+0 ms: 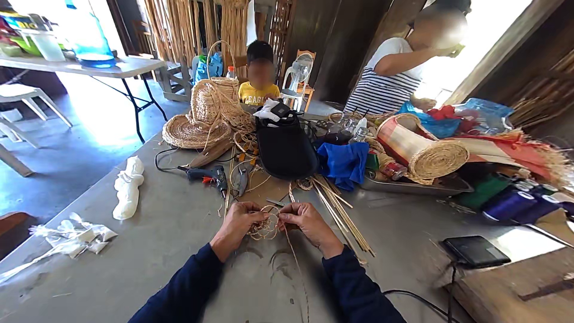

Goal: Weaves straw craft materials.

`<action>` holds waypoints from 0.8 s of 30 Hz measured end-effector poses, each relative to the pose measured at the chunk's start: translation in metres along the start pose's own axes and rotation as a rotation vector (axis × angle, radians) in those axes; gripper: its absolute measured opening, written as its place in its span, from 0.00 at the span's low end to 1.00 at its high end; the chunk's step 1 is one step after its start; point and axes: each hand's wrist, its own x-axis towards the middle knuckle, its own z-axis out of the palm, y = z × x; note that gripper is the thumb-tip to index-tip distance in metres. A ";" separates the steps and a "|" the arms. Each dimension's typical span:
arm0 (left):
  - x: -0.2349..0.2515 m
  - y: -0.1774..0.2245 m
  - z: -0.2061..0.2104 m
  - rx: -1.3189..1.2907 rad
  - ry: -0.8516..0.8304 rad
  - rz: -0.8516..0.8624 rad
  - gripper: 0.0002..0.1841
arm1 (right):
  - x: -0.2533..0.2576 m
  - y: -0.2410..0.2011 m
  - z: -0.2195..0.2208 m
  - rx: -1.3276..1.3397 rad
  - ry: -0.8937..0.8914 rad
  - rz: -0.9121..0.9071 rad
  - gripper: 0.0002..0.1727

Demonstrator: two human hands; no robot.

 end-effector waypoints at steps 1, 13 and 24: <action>0.000 0.000 0.000 0.009 -0.003 0.005 0.03 | 0.000 0.000 -0.001 -0.002 0.006 -0.003 0.04; -0.003 -0.002 0.004 0.252 -0.032 0.134 0.03 | -0.003 0.002 0.009 -0.162 0.053 -0.055 0.01; -0.003 0.000 0.000 0.092 -0.053 0.048 0.12 | -0.003 -0.001 0.005 -0.277 -0.011 -0.058 0.03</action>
